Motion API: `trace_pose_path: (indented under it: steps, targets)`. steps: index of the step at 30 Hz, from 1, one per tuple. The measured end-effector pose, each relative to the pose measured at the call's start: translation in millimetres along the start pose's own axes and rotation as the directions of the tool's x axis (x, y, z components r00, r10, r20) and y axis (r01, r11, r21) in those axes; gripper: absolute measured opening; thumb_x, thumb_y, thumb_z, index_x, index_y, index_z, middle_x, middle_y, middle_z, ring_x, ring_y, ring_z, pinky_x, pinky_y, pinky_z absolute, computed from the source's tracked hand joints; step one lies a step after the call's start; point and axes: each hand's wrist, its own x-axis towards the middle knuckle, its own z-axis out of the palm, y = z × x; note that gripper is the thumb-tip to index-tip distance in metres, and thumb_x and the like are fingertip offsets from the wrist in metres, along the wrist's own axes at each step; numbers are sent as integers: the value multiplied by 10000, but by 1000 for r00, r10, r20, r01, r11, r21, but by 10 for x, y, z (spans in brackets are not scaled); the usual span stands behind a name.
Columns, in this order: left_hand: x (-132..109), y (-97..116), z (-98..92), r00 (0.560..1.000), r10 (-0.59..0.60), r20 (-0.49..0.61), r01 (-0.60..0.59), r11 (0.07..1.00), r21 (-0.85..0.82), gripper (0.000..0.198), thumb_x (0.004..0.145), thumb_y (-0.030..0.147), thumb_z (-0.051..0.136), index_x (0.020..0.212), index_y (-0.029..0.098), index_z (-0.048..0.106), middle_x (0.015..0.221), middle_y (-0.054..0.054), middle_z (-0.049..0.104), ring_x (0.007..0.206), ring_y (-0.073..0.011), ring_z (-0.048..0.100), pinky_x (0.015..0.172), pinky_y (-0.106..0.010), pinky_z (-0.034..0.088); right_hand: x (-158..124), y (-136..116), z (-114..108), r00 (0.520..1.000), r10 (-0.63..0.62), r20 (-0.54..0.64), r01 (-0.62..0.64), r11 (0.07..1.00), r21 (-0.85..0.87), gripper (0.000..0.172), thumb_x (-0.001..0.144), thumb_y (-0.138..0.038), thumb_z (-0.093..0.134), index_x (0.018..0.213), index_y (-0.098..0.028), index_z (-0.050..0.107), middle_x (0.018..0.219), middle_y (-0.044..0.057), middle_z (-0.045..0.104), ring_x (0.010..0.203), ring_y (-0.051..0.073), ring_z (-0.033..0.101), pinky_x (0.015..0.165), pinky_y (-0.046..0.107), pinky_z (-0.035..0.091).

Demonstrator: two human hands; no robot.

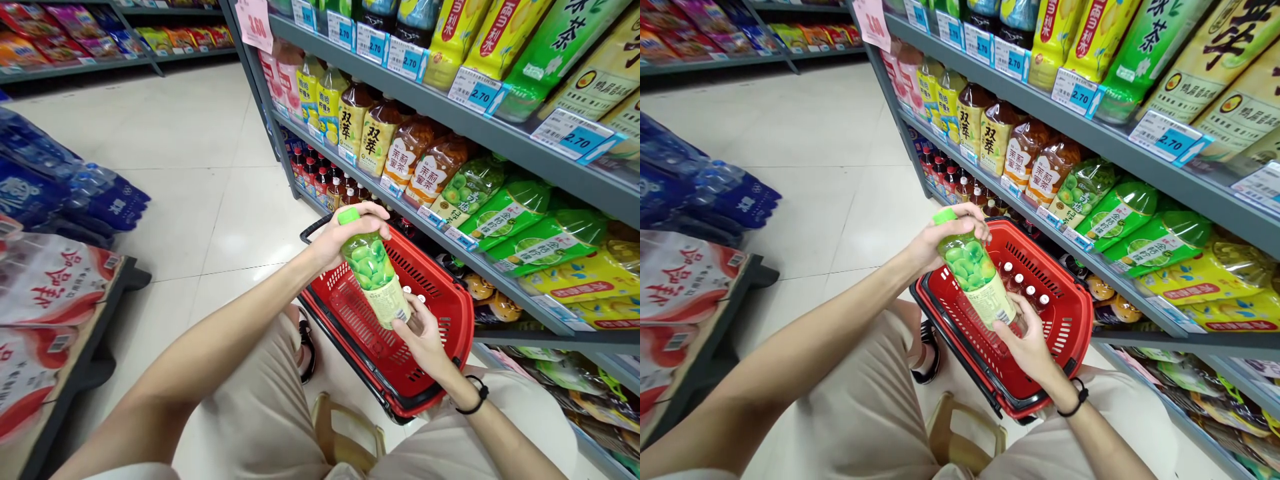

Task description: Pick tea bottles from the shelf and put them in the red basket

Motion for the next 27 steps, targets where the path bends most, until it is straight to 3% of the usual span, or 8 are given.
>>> trace_pose_path:
  steps: [11,19,24,27]
  targets:
    - [-11,15,25,999,-18,-36,19,999,28,163,774,273,776,877,167,706,753,-20,706,743,-166,678,704,-297,554,20,22,-4,983,-137,-120,122,984,-126,502,850,-301,827,1280,-270,569,1217,64,649,1112,242,653,998,385,519]
    - [-29,1,61,999,-24,-26,25,999,44,117,766,248,764,828,158,722,750,-26,710,722,-156,667,688,-282,545,36,54,-1,958,-216,-187,171,958,-231,578,760,-286,891,1242,-269,572,1142,50,609,1042,238,635,943,378,531]
    - [-18,-34,76,996,-26,-85,14,991,-136,58,701,154,688,714,146,744,664,-14,673,752,-160,689,758,-279,555,32,18,-9,997,-37,-64,31,995,-90,692,712,-343,932,1292,-294,556,1165,43,646,1008,241,659,897,364,543]
    - [1,-23,83,994,8,-107,-30,977,-213,82,673,137,662,671,144,744,628,-9,656,728,-156,682,797,-293,563,20,-41,-20,971,138,197,-157,984,82,533,880,-540,748,1301,-259,580,1155,83,687,948,262,677,795,390,569]
